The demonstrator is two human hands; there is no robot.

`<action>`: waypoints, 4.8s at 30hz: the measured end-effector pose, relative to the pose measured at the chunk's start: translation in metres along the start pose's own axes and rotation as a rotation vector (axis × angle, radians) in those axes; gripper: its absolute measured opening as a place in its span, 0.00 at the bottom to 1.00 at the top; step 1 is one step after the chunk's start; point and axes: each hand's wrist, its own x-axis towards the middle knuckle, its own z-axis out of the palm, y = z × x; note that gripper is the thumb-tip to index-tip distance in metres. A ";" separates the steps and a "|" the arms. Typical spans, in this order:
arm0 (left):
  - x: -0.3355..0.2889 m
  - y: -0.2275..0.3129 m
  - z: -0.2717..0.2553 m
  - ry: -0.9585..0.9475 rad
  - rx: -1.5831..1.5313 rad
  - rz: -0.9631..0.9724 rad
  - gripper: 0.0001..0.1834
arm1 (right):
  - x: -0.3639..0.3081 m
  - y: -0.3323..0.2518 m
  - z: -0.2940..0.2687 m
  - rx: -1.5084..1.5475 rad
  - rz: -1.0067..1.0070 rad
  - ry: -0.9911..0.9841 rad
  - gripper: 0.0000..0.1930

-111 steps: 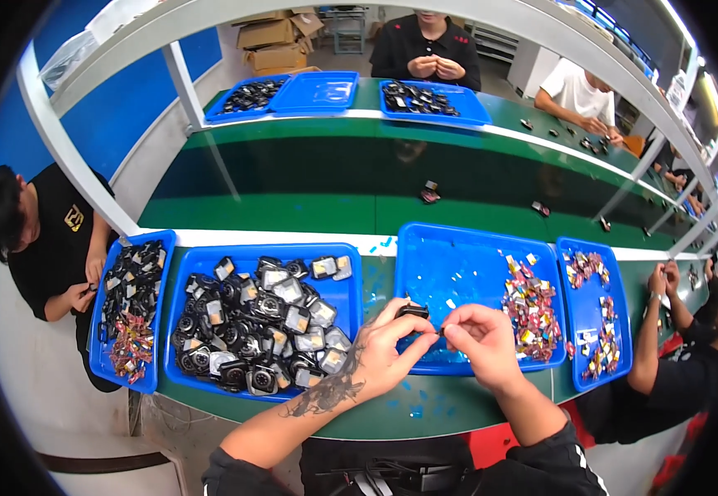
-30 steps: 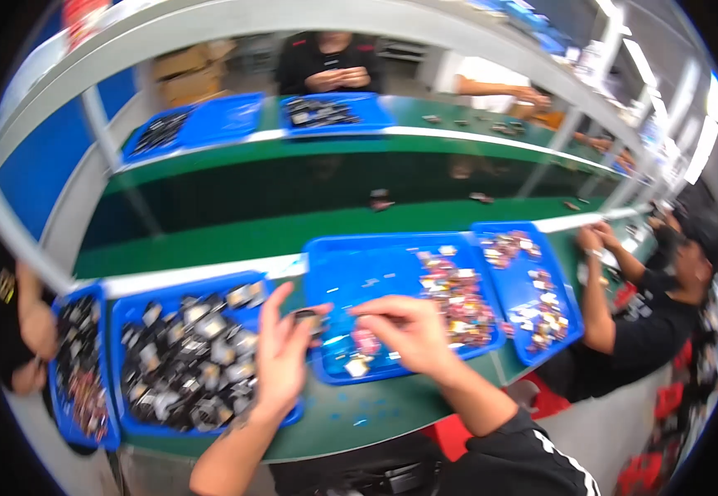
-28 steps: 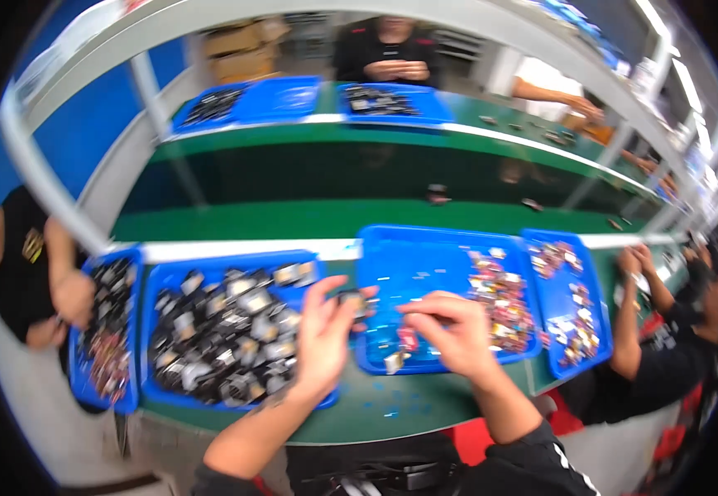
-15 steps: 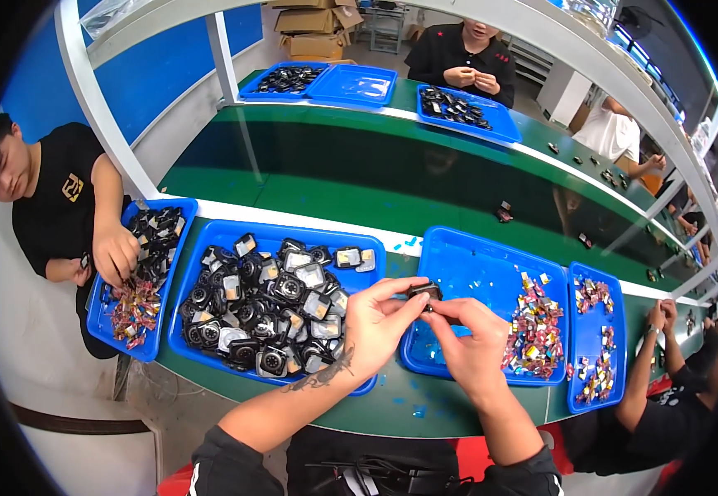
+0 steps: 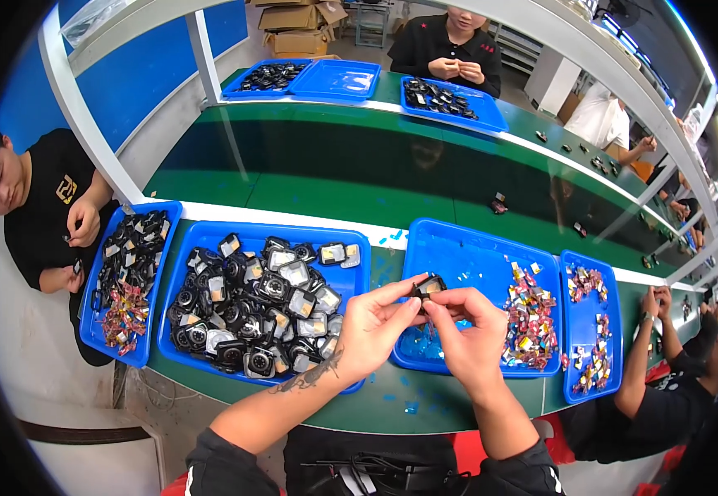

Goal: The recorder is assembling small electronic housing components on a production line.

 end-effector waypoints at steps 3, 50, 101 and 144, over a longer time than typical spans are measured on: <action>0.000 -0.002 -0.001 -0.009 0.097 0.013 0.20 | 0.001 -0.002 -0.004 -0.040 0.012 -0.033 0.04; -0.004 0.020 0.000 -0.069 0.423 0.148 0.20 | -0.006 0.009 -0.024 0.437 0.354 -0.152 0.08; -0.008 -0.006 0.003 -0.058 0.313 0.075 0.13 | -0.007 -0.003 -0.033 0.008 0.091 -0.158 0.13; 0.018 0.012 -0.067 0.255 2.134 0.257 0.16 | 0.148 0.104 -0.107 -0.529 0.122 -0.268 0.11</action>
